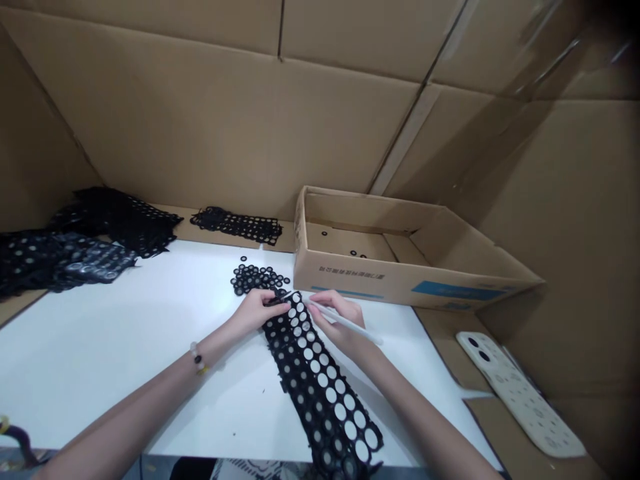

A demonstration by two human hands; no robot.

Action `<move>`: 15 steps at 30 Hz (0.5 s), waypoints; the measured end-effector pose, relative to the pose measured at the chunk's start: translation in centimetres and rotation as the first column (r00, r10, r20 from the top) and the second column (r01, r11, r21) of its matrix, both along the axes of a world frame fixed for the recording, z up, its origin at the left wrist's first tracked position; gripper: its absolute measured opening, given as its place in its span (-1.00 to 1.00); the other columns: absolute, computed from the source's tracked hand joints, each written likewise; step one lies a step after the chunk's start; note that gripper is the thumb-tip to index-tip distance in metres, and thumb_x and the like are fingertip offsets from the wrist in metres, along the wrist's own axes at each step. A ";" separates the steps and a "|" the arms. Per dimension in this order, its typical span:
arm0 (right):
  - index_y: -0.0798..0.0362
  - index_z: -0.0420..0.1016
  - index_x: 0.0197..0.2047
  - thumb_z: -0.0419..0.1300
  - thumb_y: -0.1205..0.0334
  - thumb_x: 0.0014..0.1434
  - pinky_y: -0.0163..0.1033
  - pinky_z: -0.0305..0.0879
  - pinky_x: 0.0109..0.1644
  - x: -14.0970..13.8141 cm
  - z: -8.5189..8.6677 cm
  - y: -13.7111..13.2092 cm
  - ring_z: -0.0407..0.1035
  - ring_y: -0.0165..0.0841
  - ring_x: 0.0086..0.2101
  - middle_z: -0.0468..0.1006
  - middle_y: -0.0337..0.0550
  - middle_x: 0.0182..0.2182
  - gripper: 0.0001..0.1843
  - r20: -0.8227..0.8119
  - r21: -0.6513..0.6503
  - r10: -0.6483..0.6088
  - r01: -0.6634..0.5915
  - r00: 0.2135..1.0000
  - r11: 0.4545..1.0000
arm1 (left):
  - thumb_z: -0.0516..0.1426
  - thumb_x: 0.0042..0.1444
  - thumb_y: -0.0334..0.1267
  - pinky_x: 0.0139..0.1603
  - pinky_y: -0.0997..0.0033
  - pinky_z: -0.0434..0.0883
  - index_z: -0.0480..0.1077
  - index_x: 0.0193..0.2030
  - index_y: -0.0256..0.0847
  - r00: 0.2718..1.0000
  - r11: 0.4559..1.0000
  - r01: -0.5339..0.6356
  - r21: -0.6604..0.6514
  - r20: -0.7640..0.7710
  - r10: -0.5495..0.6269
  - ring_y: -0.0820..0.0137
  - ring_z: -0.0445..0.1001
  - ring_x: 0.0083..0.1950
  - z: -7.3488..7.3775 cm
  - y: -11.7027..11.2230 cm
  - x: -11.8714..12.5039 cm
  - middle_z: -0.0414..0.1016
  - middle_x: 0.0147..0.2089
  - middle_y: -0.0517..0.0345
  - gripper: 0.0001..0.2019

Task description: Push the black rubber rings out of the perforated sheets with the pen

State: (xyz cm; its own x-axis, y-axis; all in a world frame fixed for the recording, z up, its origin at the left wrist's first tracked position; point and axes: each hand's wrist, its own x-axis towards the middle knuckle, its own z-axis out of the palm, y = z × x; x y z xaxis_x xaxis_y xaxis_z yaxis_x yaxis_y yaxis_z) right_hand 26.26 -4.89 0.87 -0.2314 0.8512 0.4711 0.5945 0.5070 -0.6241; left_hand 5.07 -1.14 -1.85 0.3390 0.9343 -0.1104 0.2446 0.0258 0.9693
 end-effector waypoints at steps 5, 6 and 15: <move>-0.03 0.49 -0.33 0.17 0.18 0.18 -0.25 0.43 -0.33 -0.5 -1.1 -0.6 0.52 -0.31 -0.43 0.62 -0.19 -0.43 -0.89 -0.062 -0.033 -0.022 0.020 0.998 0.999 | 0.25 -0.07 -0.04 -0.40 0.45 0.18 0.38 -0.53 -0.27 1.000 0.999 -0.008 -0.032 0.020 0.009 0.38 0.32 -0.42 1.0 -0.6 0.3 0.39 -0.52 0.19 -0.69; -0.03 0.48 -0.35 0.17 0.19 0.17 -0.26 0.43 -0.35 -0.6 -1.1 -0.6 0.51 -0.31 -0.45 0.62 -0.20 -0.44 -0.90 -0.072 -0.029 -0.036 0.034 0.997 0.999 | 0.25 -0.07 -0.06 -0.40 0.45 0.18 0.37 -0.55 -0.27 1.000 1.000 -0.005 -0.019 0.014 0.005 0.38 0.32 -0.42 1.2 -0.6 0.4 0.39 -0.52 0.20 -0.70; -0.01 0.46 -0.39 0.21 0.28 0.15 -0.29 0.41 -0.37 -0.5 -0.9 -0.7 0.51 -0.33 -0.46 0.62 -0.21 -0.45 -0.93 -0.146 -0.005 -0.071 0.071 0.987 0.997 | 0.22 -0.03 -0.04 -0.41 0.46 0.14 0.33 -0.58 -0.27 0.996 0.998 -0.014 0.064 -0.088 0.020 0.41 0.27 -0.45 1.4 -0.5 0.3 0.33 -0.56 0.24 -0.66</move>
